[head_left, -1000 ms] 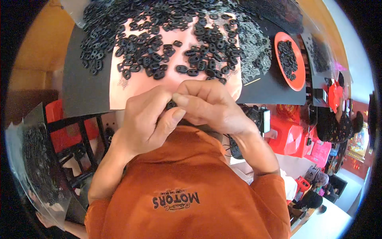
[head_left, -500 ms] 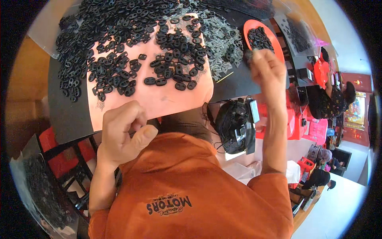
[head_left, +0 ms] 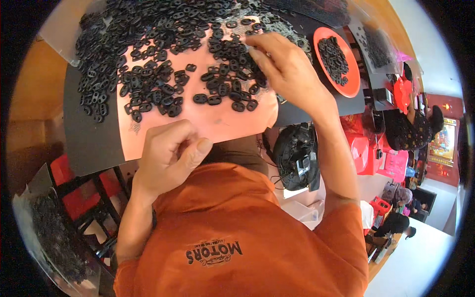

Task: The person repeatedly picks up two halves of a black plastic snap fastener from a pile on a table and presses them together by hand. The assembled fasteners are placed into a red bowl on the right side of the table. The person continues this repetitive assembly process for the duration of the clip.

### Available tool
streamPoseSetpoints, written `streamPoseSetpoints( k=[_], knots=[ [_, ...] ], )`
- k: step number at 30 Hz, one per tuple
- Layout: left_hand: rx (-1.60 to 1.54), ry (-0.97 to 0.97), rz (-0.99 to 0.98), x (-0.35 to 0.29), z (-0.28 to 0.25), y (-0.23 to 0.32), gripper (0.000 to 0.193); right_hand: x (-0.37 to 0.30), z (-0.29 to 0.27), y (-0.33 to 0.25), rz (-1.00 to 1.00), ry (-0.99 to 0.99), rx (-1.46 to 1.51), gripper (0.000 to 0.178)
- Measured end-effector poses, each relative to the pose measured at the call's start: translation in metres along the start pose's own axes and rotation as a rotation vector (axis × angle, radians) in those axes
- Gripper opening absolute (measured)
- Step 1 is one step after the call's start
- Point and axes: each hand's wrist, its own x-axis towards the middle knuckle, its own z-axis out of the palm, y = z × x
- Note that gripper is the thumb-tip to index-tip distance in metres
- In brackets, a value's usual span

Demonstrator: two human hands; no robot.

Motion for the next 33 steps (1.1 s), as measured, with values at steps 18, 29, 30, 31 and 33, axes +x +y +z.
streamPoseSetpoints(
  k=[18,29,30,31,33],
  knots=[
    [0.08,0.049,-0.051,0.0,0.006,-0.003,0.032,0.05,0.048,-0.034,-0.213,-0.129,-0.131,0.018],
    [0.019,0.072,-0.114,-0.006,0.007,-0.012,0.028,0.05,0.041,-0.044,-0.184,-0.002,-0.009,0.015],
    [0.064,0.09,-0.07,-0.006,0.007,-0.011,0.028,0.052,0.042,-0.049,-0.185,-0.031,-0.029,0.015],
    [0.102,0.093,-0.016,-0.004,0.007,-0.01,0.027,0.051,0.039,-0.051,-0.17,-0.056,-0.061,0.015],
    [0.023,0.075,-0.071,-0.005,0.006,-0.01,0.026,0.047,0.035,-0.054,-0.183,-0.065,-0.063,0.015]
  ],
)
